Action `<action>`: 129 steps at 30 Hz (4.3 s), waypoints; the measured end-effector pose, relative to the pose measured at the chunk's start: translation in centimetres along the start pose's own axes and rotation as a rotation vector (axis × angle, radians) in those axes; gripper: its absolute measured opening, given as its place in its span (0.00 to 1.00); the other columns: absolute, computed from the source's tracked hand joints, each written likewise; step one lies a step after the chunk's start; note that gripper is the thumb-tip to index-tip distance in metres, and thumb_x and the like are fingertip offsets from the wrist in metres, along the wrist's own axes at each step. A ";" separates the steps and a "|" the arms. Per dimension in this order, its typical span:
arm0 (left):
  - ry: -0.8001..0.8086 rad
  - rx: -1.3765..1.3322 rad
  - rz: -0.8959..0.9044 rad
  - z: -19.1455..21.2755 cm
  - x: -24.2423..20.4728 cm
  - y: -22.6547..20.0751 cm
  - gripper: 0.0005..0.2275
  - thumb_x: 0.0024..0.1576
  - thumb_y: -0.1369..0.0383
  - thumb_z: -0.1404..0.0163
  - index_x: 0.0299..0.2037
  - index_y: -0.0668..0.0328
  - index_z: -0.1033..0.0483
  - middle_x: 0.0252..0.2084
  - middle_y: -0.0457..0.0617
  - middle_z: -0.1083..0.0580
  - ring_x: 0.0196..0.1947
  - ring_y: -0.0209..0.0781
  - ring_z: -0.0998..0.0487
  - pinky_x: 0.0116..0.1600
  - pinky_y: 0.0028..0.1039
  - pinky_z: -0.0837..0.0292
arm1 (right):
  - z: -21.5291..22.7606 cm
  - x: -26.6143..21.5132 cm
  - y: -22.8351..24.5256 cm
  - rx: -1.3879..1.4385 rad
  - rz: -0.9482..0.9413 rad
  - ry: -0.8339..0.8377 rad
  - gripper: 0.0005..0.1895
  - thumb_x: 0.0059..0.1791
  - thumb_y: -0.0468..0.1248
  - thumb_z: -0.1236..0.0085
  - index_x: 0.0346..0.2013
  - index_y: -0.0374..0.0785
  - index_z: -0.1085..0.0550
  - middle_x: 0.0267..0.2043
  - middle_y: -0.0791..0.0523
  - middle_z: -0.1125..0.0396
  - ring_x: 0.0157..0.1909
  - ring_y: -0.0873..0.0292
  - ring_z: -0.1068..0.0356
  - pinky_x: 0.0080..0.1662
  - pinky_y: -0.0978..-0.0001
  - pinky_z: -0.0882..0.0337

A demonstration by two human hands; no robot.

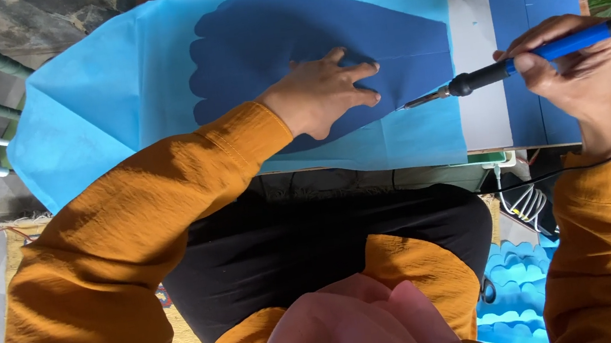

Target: Using a heat-cutting tool to trace and cut out specific shapes from synthetic fabric using a template.

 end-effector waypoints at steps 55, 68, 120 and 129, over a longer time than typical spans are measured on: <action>0.037 0.369 0.105 -0.2 4.9 -1.7 0.42 0.42 0.67 0.44 0.63 0.31 0.63 0.65 0.42 0.68 0.46 0.57 0.40 0.45 0.61 0.35 | 3.5 -0.8 -4.3 -0.041 0.027 -0.031 0.10 0.52 0.30 0.48 0.34 0.20 0.32 0.37 0.40 0.34 0.42 0.45 0.30 0.36 0.68 0.34; -0.001 0.383 0.098 -0.1 4.7 -1.9 0.43 0.41 0.70 0.43 0.62 0.31 0.61 0.65 0.40 0.65 0.44 0.56 0.39 0.45 0.62 0.35 | 4.3 -0.9 -5.0 -0.116 0.057 -0.022 0.11 0.54 0.30 0.48 0.36 0.18 0.30 0.37 0.40 0.34 0.38 0.48 0.32 0.34 0.67 0.37; 0.022 0.330 0.119 0.3 4.4 -2.1 0.43 0.39 0.70 0.41 0.61 0.32 0.59 0.65 0.39 0.64 0.45 0.58 0.40 0.47 0.64 0.39 | 5.0 -0.9 -5.1 -0.142 0.069 0.015 0.11 0.55 0.29 0.49 0.36 0.17 0.31 0.39 0.37 0.34 0.44 0.43 0.31 0.42 0.61 0.32; 0.010 0.379 0.117 0.2 4.4 -2.0 0.42 0.41 0.68 0.43 0.62 0.30 0.60 0.65 0.40 0.64 0.44 0.58 0.38 0.46 0.62 0.37 | 3.7 -0.2 -3.6 -0.079 0.076 0.001 0.08 0.54 0.26 0.49 0.35 0.18 0.32 0.37 0.39 0.34 0.43 0.43 0.30 0.38 0.65 0.32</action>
Point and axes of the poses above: each hand's wrist, its own x-axis towards the middle knuckle, its own z-axis out of the back of the hand, y = z × x, the point moved 3 cm from there along x, towards the middle knuckle
